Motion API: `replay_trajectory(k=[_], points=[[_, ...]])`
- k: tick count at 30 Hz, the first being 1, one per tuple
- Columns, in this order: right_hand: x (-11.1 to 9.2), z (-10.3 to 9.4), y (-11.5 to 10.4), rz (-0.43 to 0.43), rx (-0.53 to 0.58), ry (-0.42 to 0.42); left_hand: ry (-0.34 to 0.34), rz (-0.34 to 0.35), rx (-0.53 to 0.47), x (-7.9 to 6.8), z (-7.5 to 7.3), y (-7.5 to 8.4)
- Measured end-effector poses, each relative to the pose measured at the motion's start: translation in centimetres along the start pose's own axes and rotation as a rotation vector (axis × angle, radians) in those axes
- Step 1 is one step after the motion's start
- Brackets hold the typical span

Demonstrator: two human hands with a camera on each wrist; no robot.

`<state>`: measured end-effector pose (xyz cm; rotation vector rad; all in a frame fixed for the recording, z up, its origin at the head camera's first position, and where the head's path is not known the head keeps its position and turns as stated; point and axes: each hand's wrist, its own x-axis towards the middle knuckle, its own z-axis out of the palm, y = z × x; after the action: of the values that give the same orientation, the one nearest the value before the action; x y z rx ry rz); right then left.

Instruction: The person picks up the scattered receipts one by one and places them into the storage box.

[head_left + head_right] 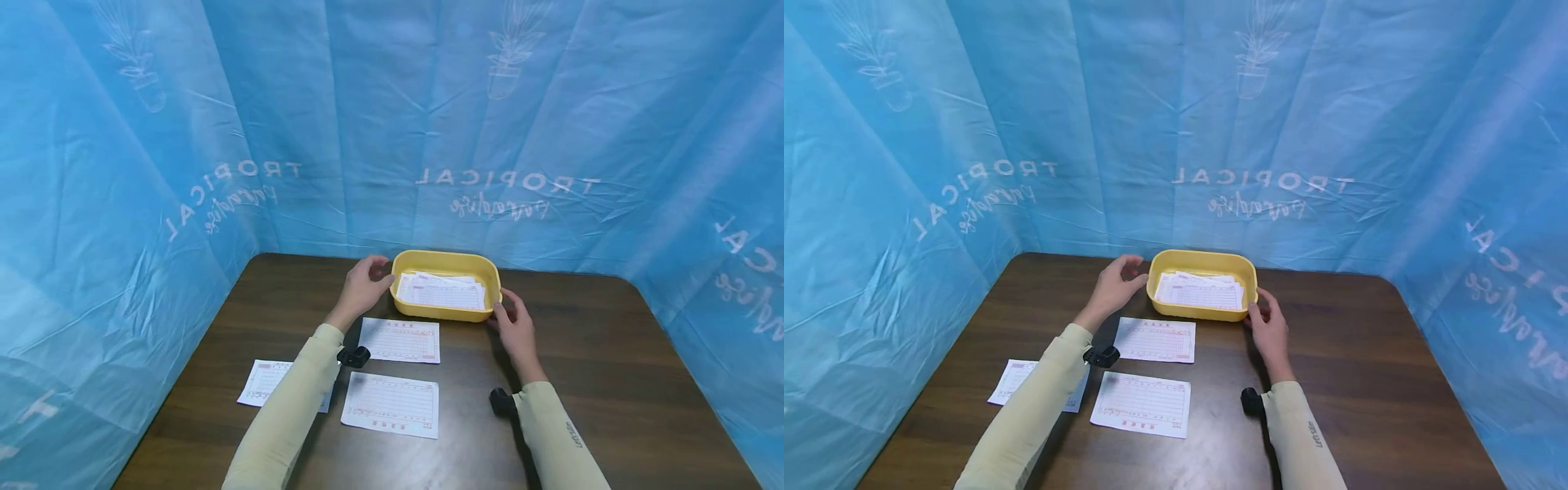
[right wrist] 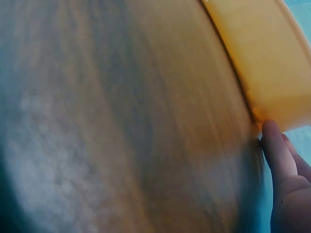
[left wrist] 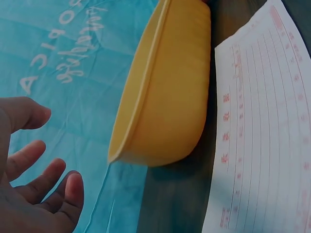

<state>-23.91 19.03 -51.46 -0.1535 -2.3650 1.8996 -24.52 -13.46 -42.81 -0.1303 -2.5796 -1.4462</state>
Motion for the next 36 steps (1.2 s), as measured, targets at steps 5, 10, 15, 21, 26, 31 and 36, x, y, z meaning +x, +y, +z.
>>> replay_trajectory(k=[5,10,15,21,26,31,36], points=[[-0.1,-0.2,0.1,-0.005,0.0,-0.005,-0.004,0.0,-0.006,-1.2,-1.1,-0.8],[-0.3,0.0,0.0,-0.013,0.013,-0.016,-0.016,-0.025,-0.019,-3.6,-2.3,-2.3],[-0.3,0.0,-0.1,-0.003,0.006,-0.002,-0.041,-0.035,-0.019,-5.8,-3.4,-3.2],[-0.1,-0.2,-0.1,0.003,0.011,-0.003,0.014,-0.054,-0.021,-7.7,-5.2,-4.3],[-0.1,-0.2,0.0,0.013,0.008,0.007,0.036,-0.057,-0.009,-9.0,-6.2,-5.4],[-0.1,-0.2,0.1,0.011,-0.002,0.01,0.059,-0.051,0.02,-9.8,-7.0,-5.8],[-0.1,-0.1,0.0,0.016,0.004,0.007,0.068,-0.063,0.049,-10.5,-8.2,-6.2]])
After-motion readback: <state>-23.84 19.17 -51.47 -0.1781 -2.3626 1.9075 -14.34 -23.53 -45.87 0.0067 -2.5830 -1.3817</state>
